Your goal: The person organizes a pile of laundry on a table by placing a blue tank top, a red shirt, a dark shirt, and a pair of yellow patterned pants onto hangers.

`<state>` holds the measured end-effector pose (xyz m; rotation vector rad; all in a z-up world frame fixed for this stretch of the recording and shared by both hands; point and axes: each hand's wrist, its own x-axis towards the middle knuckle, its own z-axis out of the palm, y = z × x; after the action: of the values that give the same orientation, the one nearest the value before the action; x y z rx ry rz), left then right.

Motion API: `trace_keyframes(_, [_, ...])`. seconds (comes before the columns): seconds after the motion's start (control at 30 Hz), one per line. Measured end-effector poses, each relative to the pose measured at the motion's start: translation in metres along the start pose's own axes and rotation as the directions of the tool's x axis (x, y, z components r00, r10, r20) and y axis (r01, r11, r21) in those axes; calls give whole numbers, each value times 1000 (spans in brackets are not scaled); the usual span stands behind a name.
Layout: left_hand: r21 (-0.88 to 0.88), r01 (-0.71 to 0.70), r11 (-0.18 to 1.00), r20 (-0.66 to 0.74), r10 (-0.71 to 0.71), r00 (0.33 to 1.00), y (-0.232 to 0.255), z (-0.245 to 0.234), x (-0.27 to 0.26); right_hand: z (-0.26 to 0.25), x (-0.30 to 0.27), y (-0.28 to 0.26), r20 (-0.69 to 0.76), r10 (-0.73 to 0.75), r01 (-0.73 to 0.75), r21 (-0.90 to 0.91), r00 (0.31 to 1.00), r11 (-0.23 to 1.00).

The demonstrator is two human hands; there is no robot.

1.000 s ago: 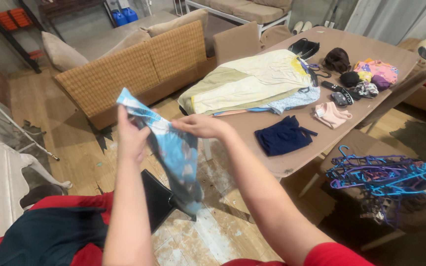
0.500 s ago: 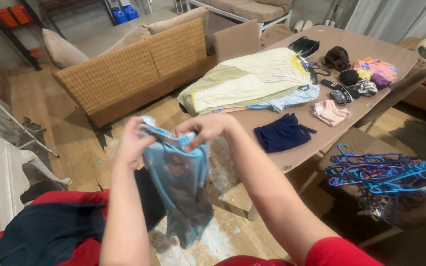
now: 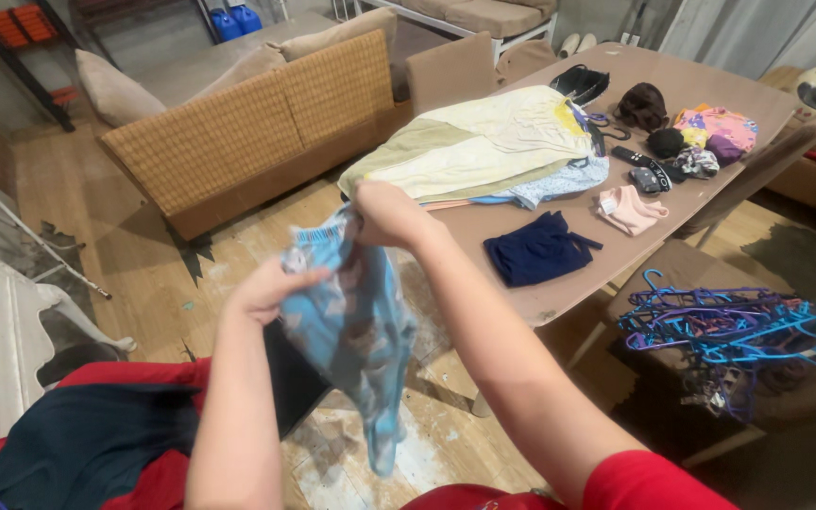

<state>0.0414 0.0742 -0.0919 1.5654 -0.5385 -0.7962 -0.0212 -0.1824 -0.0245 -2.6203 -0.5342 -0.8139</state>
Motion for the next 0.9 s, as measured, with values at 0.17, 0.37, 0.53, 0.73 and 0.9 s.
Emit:
trace_keyframes(0.17, [-528, -411, 743, -131, 406, 904, 8, 9, 6, 55, -18, 46, 118, 423, -265, 914, 898, 308])
trace_keyframes(0.37, [-653, -434, 621, -217, 395, 893, 30, 29, 1, 157, -129, 107, 724, 392, -642, 91, 568, 762])
trace_keyframes(0.53, [-658, -446, 606, -161, 466, 870, 48, 37, -6, 181, -154, 60, 842, 260, -827, 526, 473, -196])
trace_keyframes(0.73, [-619, -507, 600, -186, 515, 837, 52, 16, -17, 152, -128, 33, 696, 57, -604, 658, 716, -451])
trace_keyframes(0.9, [-548, -569, 614, -337, 460, 821, 50, -16, -32, 136, -124, 33, 632, 108, -489, 685, 767, -540])
